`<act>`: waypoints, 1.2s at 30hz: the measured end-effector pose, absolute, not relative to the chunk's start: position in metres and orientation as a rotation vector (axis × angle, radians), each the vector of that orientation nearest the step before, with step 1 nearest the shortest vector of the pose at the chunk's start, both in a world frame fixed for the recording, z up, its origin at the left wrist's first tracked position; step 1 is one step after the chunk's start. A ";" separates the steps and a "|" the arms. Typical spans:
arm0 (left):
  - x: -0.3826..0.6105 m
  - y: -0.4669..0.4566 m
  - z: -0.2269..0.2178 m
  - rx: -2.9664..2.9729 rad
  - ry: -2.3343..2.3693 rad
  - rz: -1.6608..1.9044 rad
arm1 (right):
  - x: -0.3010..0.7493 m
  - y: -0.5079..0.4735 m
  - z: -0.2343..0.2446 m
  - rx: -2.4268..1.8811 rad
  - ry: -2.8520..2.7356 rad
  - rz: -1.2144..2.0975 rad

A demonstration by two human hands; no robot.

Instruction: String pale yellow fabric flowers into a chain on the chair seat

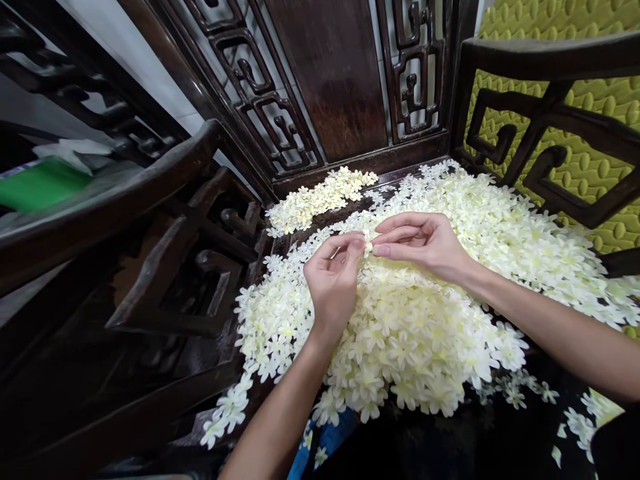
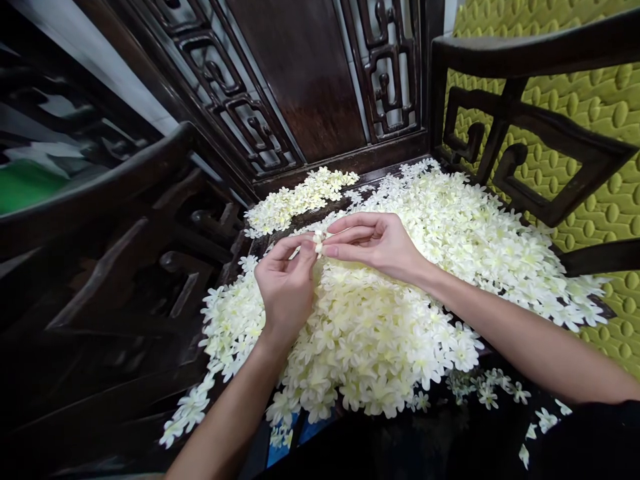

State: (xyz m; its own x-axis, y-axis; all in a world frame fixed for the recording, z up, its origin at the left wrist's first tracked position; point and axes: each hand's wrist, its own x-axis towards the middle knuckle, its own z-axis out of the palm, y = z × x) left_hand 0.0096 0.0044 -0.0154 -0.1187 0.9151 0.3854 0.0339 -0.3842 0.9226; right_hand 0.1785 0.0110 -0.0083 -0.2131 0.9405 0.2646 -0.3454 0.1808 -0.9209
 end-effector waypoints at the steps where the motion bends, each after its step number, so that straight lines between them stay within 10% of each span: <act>1: 0.010 0.004 -0.015 1.447 1.090 1.595 | 0.178 0.011 -0.008 -0.670 -1.239 1.350; 36: 0.011 0.003 -0.014 1.456 1.099 1.617 | 0.177 0.009 -0.005 -0.679 -1.236 1.398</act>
State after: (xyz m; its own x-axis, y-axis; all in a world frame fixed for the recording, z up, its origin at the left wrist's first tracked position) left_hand 0.0111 0.0027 -0.0141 -0.1338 0.9039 0.4064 0.0454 -0.4040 0.9136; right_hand 0.1771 0.0091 -0.0054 -0.2395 0.9429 0.2315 -0.3453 0.1401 -0.9280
